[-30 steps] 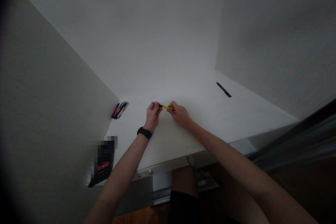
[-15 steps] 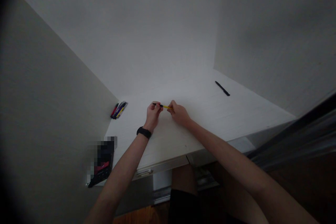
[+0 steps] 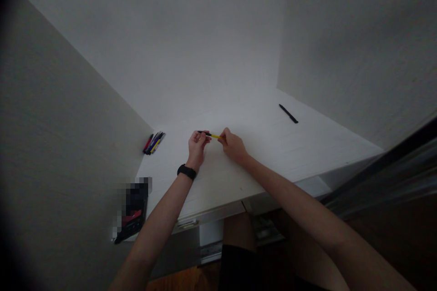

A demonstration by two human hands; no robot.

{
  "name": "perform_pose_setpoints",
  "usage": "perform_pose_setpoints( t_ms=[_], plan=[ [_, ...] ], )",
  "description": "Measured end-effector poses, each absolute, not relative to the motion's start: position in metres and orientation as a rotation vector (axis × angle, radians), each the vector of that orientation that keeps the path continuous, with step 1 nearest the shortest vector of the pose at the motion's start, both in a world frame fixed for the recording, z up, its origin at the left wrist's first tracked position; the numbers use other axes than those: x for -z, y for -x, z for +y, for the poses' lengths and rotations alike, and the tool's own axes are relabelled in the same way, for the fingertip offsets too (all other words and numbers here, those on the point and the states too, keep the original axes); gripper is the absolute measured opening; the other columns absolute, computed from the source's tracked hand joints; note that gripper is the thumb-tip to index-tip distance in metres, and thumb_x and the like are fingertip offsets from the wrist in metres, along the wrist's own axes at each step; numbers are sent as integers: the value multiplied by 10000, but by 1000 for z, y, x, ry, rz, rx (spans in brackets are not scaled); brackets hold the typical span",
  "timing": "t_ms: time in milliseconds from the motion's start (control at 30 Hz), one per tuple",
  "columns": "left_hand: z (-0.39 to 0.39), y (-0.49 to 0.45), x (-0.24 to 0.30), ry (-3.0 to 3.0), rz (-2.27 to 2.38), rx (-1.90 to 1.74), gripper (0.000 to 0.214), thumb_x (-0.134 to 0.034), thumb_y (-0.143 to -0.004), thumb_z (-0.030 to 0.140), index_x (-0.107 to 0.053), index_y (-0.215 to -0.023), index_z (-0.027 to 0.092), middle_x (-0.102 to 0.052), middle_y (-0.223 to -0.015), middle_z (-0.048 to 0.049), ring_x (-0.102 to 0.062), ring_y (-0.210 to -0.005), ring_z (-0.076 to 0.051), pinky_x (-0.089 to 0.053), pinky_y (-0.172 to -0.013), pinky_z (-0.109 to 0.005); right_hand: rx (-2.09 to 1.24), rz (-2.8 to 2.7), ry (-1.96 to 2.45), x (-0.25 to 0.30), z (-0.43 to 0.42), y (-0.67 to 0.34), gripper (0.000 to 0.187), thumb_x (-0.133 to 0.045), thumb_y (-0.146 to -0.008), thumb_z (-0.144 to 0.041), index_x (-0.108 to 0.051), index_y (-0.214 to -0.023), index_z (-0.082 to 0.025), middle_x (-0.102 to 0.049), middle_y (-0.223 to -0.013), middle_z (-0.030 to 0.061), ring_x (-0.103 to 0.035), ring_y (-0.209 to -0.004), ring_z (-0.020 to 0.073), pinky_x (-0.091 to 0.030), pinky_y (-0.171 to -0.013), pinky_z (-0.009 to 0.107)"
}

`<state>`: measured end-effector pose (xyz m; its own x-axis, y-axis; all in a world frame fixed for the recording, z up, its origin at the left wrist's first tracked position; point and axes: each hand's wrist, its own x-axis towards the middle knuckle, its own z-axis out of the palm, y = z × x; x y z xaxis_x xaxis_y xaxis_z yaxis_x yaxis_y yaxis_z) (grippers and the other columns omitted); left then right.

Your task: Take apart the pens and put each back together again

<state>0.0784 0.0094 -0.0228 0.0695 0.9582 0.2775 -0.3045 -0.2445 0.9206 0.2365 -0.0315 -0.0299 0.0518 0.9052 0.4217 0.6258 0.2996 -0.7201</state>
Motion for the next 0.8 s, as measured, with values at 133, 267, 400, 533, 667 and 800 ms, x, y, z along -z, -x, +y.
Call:
perform_pose_setpoints(
  t_ms=[133,267,400,533,667,800],
  plan=[
    [8,-78,22,-1229,727,-1370,374,-773,-769,459,-642,-999,195,-685,-1016,-65,-635,-683,-92,-506,-657,-239,-388,-1644,1391,31,-28,-236,157,-512,-921,-258,-544,-1061,-195,-640,-793,30,-556,-673,169,-360,-633,265],
    [9,-77,23,-1237,753,-1396,381,-785,-750,466,-680,-984,184,-673,-898,-37,-605,-633,-83,-485,-621,-228,-343,-1717,1295,29,-26,-237,181,-423,-959,-245,-595,-920,-200,-654,-861,63,-583,-799,181,-408,-737,289],
    [11,-78,24,-1203,827,-1492,362,-784,-739,488,-616,-805,174,-573,-662,27,-538,-549,-73,-426,-541,-203,-331,-1673,1389,29,-28,-238,112,-476,-931,-238,-568,-879,-202,-665,-850,58,-577,-762,176,-392,-705,283],
    [10,-78,21,-1157,840,-1527,411,-779,-732,519,-543,-759,183,-549,-685,40,-550,-556,-69,-416,-518,-190,-350,-1676,1471,26,-32,-237,93,-496,-918,-227,-559,-983,-204,-681,-834,43,-579,-713,169,-354,-643,261],
    [7,-78,18,-1194,837,-1476,400,-769,-744,524,-592,-844,179,-634,-829,-5,-597,-600,-78,-430,-522,-197,-300,-1755,1535,17,-35,-233,227,-468,-974,-381,-578,-1096,-224,-680,-781,24,-578,-669,164,-321,-605,249],
    [6,-78,18,-1330,785,-1347,373,-757,-768,503,-635,-865,164,-673,-844,-38,-597,-607,-85,-441,-549,-215,-219,-1829,1617,13,-38,-232,368,-422,-993,-518,-657,-1040,-239,-694,-764,41,-592,-658,171,-279,-579,258]
  ],
)
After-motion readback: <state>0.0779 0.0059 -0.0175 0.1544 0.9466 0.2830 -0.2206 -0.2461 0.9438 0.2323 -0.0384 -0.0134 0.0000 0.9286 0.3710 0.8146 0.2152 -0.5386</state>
